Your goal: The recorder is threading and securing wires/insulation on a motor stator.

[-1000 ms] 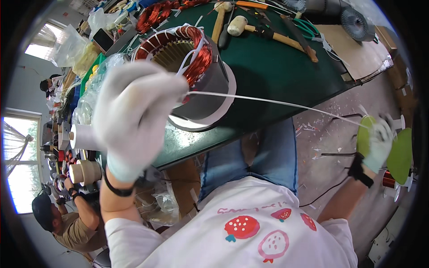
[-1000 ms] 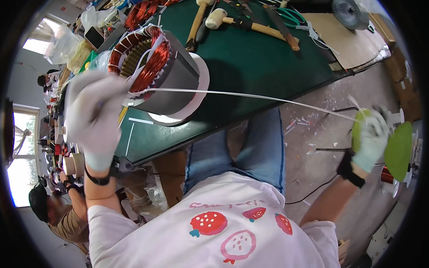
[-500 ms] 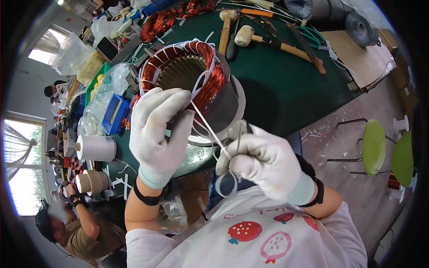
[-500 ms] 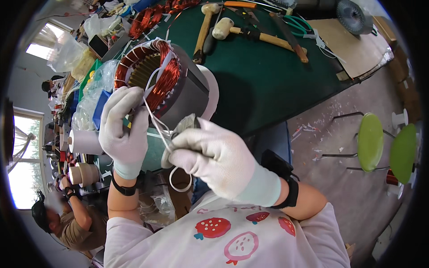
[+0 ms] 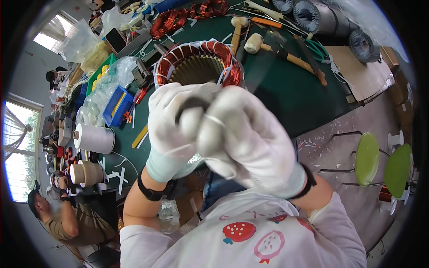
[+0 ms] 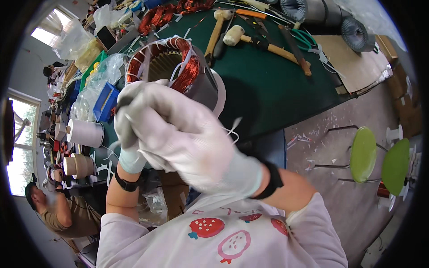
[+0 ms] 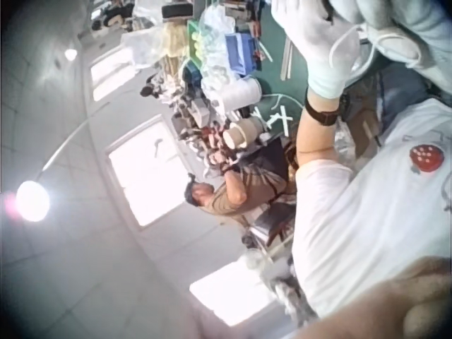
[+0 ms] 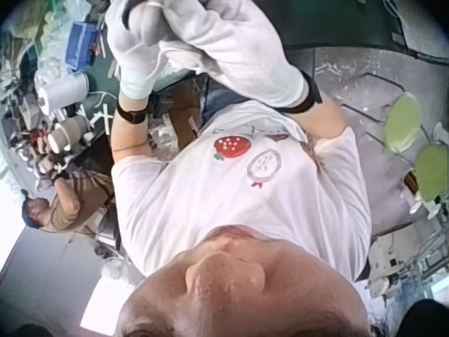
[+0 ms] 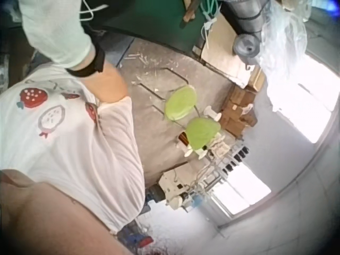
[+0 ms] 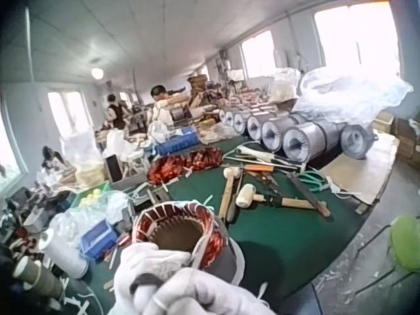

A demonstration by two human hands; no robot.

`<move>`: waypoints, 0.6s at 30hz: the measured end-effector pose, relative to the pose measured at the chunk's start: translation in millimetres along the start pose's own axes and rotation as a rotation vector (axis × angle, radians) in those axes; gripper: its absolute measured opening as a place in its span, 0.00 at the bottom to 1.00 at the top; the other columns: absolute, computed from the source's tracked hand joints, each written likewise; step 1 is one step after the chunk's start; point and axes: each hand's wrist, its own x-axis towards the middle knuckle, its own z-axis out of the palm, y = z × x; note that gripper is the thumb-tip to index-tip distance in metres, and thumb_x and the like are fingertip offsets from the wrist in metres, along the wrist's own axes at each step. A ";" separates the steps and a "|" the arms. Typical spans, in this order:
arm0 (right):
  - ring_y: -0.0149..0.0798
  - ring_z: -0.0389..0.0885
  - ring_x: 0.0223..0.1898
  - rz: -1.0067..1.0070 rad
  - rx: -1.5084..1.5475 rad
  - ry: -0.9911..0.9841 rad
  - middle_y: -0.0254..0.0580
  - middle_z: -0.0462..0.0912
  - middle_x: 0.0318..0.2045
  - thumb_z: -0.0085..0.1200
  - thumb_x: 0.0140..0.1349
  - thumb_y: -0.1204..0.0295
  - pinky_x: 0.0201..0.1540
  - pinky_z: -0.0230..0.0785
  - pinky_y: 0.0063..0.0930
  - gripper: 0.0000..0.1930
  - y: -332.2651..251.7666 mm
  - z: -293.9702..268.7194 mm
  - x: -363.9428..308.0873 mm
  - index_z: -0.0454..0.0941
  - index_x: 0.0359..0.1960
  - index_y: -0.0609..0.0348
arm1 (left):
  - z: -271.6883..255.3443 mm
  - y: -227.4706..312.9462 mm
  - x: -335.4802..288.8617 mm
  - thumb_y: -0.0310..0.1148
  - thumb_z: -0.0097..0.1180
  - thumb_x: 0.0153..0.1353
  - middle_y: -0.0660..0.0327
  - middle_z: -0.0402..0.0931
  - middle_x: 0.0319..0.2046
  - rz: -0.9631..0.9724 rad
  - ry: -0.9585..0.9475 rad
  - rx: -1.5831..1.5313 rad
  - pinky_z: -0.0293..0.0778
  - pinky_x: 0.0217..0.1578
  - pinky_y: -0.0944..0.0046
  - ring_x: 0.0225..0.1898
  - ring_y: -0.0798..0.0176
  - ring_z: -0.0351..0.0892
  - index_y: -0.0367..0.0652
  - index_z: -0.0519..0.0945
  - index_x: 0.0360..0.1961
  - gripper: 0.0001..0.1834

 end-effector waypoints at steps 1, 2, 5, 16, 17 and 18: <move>0.25 0.72 0.32 0.051 0.022 0.142 0.32 0.76 0.37 0.45 0.81 0.62 0.35 0.65 0.19 0.15 -2.3 12.2 -1.6 0.74 0.41 0.62 | 1.4 1.1 4.6 0.25 0.74 0.44 0.60 0.85 0.37 0.057 0.009 -0.056 0.74 0.48 0.55 0.41 0.51 0.83 0.43 0.86 0.42 0.20; 0.25 0.72 0.31 -0.009 -0.236 0.174 0.33 0.76 0.37 0.46 0.80 0.60 0.35 0.66 0.20 0.17 11.1 7.2 -15.7 0.74 0.39 0.62 | -0.9 -2.1 3.9 0.25 0.74 0.43 0.61 0.86 0.37 0.121 0.041 0.067 0.74 0.47 0.55 0.39 0.52 0.83 0.44 0.87 0.40 0.19; 0.30 0.71 0.34 -0.050 -0.615 0.126 0.39 0.75 0.34 0.50 0.75 0.47 0.38 0.66 0.24 0.27 43.7 -43.8 -51.6 0.74 0.34 0.64 | -9.8 -3.3 -1.5 0.26 0.73 0.45 0.63 0.85 0.38 0.302 -0.009 0.160 0.74 0.46 0.54 0.39 0.54 0.81 0.47 0.87 0.40 0.18; 0.49 0.78 0.37 -0.405 -1.072 0.202 0.48 0.75 0.38 0.60 0.70 0.69 0.42 0.71 0.34 0.08 64.3 -53.8 -46.0 0.78 0.37 0.60 | 6.7 16.5 4.2 0.28 0.70 0.51 0.58 0.81 0.34 -0.195 -0.032 0.060 0.71 0.49 0.56 0.40 0.53 0.78 0.40 0.85 0.40 0.13; 0.48 0.80 0.38 -0.450 -1.133 0.190 0.49 0.77 0.41 0.60 0.69 0.70 0.44 0.73 0.33 0.06 52.7 -53.1 -49.6 0.80 0.38 0.60 | 6.6 11.1 2.5 0.29 0.71 0.53 0.58 0.81 0.34 -0.190 -0.055 0.061 0.72 0.48 0.59 0.40 0.55 0.78 0.39 0.85 0.41 0.14; 0.44 0.84 0.42 -0.456 -1.231 0.245 0.51 0.80 0.47 0.60 0.68 0.72 0.48 0.76 0.33 0.10 21.4 -43.1 -72.4 0.80 0.49 0.60 | 3.8 7.0 -0.1 0.30 0.71 0.54 0.59 0.81 0.34 -0.223 -0.057 -0.014 0.72 0.48 0.60 0.40 0.57 0.78 0.38 0.85 0.41 0.14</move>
